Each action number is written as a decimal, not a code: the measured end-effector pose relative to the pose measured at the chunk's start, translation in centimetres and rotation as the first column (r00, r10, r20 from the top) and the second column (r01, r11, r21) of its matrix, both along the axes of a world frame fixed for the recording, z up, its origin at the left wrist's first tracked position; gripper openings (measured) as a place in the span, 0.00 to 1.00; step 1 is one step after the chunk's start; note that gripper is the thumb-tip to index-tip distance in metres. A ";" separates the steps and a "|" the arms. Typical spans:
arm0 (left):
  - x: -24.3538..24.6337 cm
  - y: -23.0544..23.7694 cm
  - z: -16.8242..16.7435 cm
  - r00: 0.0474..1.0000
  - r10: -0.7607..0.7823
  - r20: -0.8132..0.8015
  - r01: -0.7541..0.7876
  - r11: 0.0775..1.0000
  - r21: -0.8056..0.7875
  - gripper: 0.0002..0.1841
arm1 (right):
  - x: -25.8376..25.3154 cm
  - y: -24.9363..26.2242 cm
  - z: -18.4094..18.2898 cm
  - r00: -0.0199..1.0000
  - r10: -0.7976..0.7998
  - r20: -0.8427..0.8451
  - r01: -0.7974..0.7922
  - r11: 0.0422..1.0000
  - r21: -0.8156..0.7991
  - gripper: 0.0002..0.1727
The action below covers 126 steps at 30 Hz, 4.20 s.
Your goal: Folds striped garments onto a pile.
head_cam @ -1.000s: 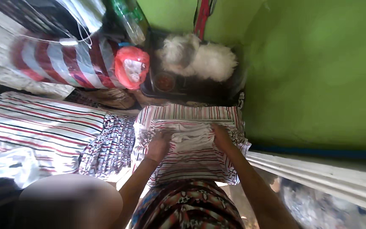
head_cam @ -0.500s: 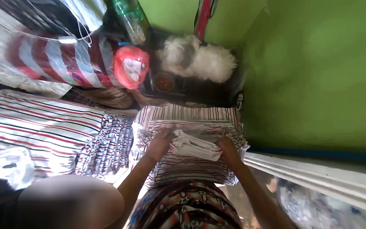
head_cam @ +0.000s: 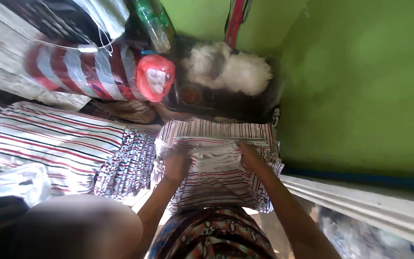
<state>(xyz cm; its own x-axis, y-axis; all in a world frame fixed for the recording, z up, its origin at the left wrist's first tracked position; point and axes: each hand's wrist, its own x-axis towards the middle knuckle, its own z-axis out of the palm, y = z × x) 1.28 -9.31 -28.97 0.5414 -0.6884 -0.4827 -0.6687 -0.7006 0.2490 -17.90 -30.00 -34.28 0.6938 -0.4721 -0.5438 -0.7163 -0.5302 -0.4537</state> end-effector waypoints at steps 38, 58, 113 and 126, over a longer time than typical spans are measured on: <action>2.6 5.6 -3.5 0.950 -0.311 0.001 0.291 0.888 -0.355 0.30 | -3.1 1.8 0.6 0.988 0.031 0.149 -0.010 0.990 -0.138 0.27; 5.5 -0.9 -4.8 0.924 -0.147 -0.352 0.087 0.979 -0.182 0.30 | -3.7 -3.1 0.0 0.984 -0.088 -0.155 0.099 0.993 0.065 0.29; -11.0 -16.1 -2.8 0.623 -0.685 -0.378 0.588 0.728 -0.351 0.22 | -9.0 -5.2 3.3 0.991 -0.035 0.130 0.016 0.990 0.142 0.25; -10.0 -15.9 -7.2 0.780 -0.533 -0.329 0.439 0.839 -0.321 0.24 | -13.5 -6.1 2.8 0.984 0.042 -0.174 0.009 0.960 0.281 0.37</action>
<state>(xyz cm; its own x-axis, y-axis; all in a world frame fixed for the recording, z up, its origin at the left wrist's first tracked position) -8.72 -25.16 -36.14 -0.0955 -0.9176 -0.3858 -0.7175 -0.2052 0.6656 -31.43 -36.08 -31.51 0.5814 -0.2727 -0.7666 -0.7905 -0.4123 -0.4529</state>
